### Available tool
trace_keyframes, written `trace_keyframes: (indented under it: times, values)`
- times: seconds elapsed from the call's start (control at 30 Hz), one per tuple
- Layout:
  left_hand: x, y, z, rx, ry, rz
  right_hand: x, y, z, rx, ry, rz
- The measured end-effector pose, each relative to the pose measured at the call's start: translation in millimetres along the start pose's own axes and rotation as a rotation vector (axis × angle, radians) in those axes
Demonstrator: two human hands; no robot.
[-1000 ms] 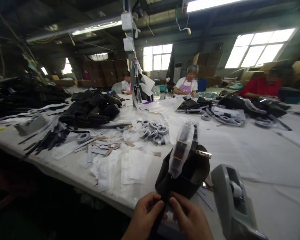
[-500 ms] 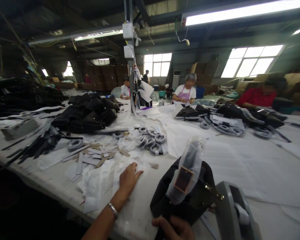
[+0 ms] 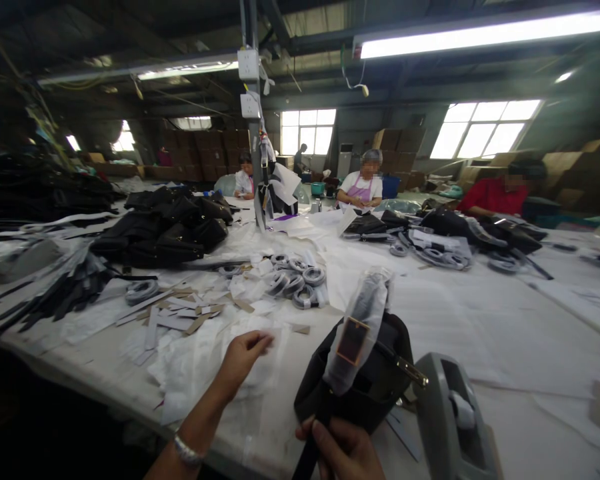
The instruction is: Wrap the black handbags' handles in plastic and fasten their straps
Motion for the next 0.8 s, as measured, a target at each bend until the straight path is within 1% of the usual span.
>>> trace_keyframes:
  times: [0.07,0.13,0.23,0.37,0.47,0.6,0.7,0.8]
  values:
    - [3.0,-7,-24,-0.03,0.087,-0.099,2,5,-1,-0.028,0.016,0.052]
    - [3.5,-8,-49,-0.071,0.133,-0.162,5,8,-4,-0.04,0.017,0.104]
    - [0.5,-2,-82,-0.132,0.142,-0.209,8,8,-9,-0.023,-0.009,0.206]
    - [-6.1,12,-115,-0.183,0.121,-0.259,12,3,-16,0.018,-0.068,0.413]
    - [-12.0,20,-132,-0.202,0.098,-0.284,16,3,-17,0.007,-0.097,0.55]
    - [-18.3,26,-146,-0.209,0.067,-0.227,22,4,-13,-0.031,-0.165,0.658]
    - [-17.8,29,-152,-0.229,0.075,-0.236,24,5,-11,-0.069,-0.22,0.64]
    - [-16.8,30,-156,-0.246,0.08,-0.225,25,4,-11,-0.104,-0.254,0.561]
Point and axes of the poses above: each hand's wrist, its own z-axis towards the middle knuckle, its own x-axis out of the palm, y = z × x, the point moved 8 cm from there along z, towards the middle knuckle, and after that the axes turned 2 degrees about -x, right-handed, at the moved point
